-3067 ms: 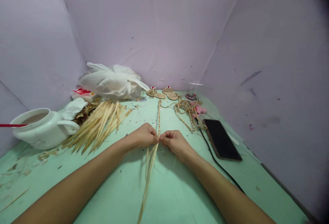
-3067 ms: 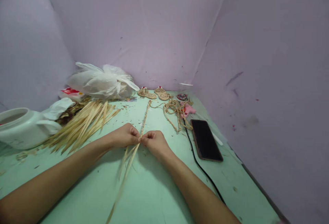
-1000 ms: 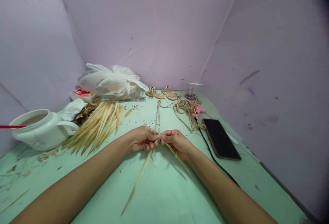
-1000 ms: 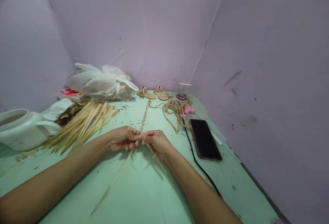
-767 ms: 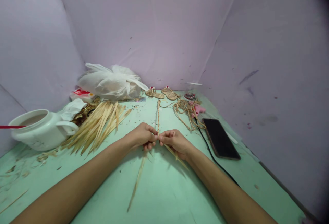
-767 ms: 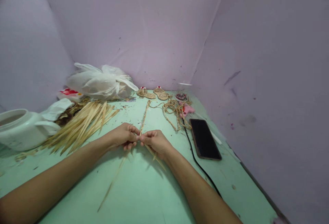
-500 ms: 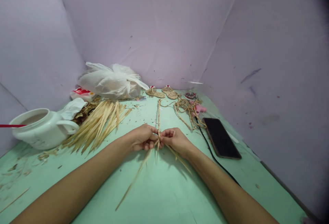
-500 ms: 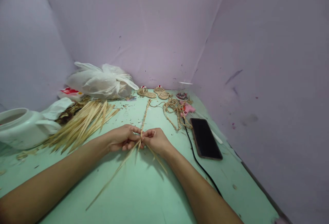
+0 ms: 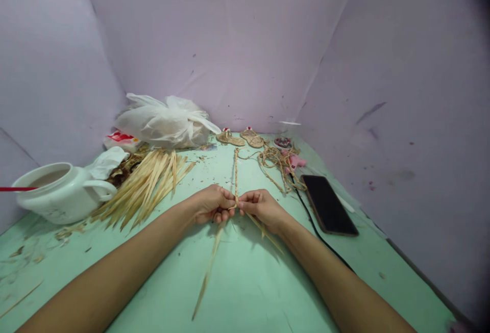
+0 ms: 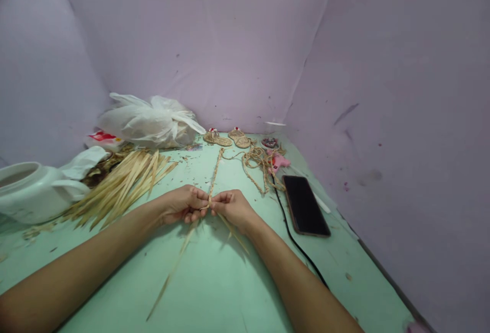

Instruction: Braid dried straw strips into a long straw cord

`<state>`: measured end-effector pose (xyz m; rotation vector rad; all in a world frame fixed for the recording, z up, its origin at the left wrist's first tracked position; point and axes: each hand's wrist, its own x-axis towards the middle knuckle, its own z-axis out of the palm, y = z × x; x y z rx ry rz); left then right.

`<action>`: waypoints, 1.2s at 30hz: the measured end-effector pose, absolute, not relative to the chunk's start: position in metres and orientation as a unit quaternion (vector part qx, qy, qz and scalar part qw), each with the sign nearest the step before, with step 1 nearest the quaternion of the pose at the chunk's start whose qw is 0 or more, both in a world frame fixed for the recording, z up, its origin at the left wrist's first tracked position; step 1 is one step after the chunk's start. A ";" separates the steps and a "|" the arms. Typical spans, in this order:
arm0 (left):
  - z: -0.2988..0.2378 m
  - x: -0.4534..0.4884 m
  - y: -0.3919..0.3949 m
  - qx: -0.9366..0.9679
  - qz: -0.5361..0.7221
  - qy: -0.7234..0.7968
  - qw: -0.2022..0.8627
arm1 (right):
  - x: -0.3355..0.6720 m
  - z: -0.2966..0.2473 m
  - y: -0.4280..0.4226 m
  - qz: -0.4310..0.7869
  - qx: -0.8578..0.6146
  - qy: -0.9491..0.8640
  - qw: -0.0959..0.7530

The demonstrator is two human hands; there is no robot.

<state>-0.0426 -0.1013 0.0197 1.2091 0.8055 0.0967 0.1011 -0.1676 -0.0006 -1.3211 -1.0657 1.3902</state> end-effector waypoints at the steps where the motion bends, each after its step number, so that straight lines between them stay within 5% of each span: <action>1: 0.020 -0.043 -0.101 0.558 0.045 0.364 0.744 | 0.101 -0.001 -0.168 0.568 -0.533 -0.428 0.458; 36: 0.020 -0.042 -0.104 0.618 0.094 0.318 0.713 | 0.104 -0.002 -0.168 0.573 -0.522 -0.441 0.453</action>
